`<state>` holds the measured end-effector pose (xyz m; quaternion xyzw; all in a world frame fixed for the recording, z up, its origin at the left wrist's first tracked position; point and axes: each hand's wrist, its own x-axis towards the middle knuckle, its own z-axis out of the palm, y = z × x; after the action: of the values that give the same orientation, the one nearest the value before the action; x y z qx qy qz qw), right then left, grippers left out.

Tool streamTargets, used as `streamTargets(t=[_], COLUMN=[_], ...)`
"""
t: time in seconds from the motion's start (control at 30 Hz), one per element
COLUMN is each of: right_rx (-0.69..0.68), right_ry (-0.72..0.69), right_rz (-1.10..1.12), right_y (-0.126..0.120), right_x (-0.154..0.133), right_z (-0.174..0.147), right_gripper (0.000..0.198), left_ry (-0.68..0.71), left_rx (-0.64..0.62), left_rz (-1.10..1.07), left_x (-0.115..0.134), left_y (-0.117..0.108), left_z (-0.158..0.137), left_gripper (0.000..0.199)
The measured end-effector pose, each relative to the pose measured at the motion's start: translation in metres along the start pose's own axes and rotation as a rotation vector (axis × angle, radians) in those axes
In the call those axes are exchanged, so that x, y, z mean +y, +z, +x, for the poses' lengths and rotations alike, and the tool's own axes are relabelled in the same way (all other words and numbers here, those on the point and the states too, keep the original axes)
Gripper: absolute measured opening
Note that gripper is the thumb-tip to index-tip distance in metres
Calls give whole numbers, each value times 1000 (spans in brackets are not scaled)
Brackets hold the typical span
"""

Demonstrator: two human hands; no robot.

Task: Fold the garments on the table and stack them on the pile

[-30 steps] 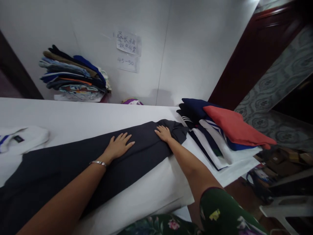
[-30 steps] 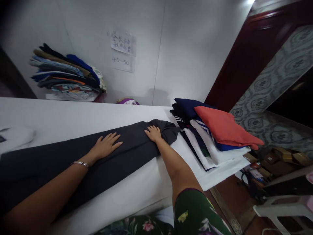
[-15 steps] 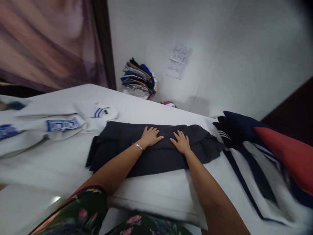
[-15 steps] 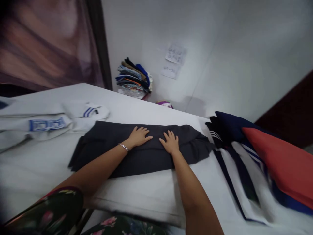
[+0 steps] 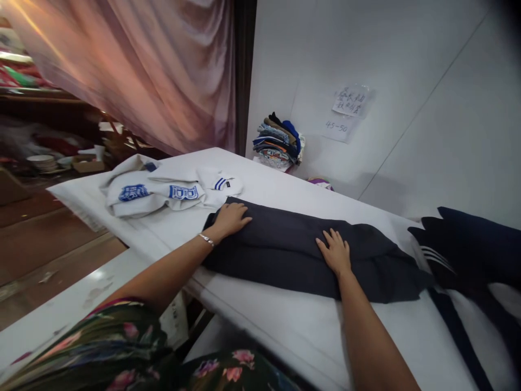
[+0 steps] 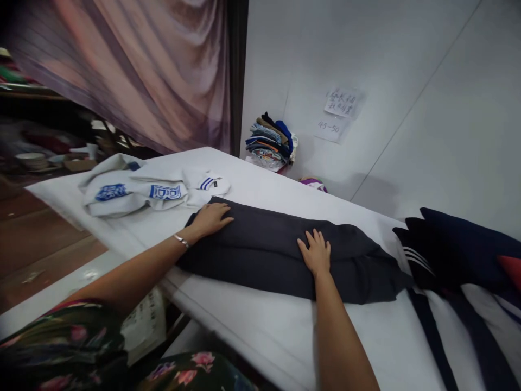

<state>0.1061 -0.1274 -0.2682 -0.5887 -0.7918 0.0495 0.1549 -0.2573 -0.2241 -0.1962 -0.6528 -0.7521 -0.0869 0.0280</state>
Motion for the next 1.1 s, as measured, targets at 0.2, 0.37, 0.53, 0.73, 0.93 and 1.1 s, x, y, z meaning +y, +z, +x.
streamTargets(t=[0.2,0.37,0.53,0.73,0.93,1.1], right_rx=[59,104,54,-93,-52,32], right_ry=[-46,-201,-363,-503,-498,-492], right_rz=[100,145,168,122,90,158], right_y=[-3,-12,-19,-17,-12,-10], right_x=[7,-3,-26,-39,-40,-39], right_z=[-2,-7,-15,-26,-26,-24], right_gripper=[56,50,49,58,45,37], left_ry=[-185,-214,-256,-274,-298,-309], left_rx=[145,121,70,-19,-61,117], left_rz=[-132,-146,43,127,-31,-51], left_x=[-37,-31,-10,4,3,-1], left_y=[-13,0,-3,-1,-13,-33], left_z=[-71,-117,-109,-77,-64,-51], left_gripper=[43,43,47,50,24,28])
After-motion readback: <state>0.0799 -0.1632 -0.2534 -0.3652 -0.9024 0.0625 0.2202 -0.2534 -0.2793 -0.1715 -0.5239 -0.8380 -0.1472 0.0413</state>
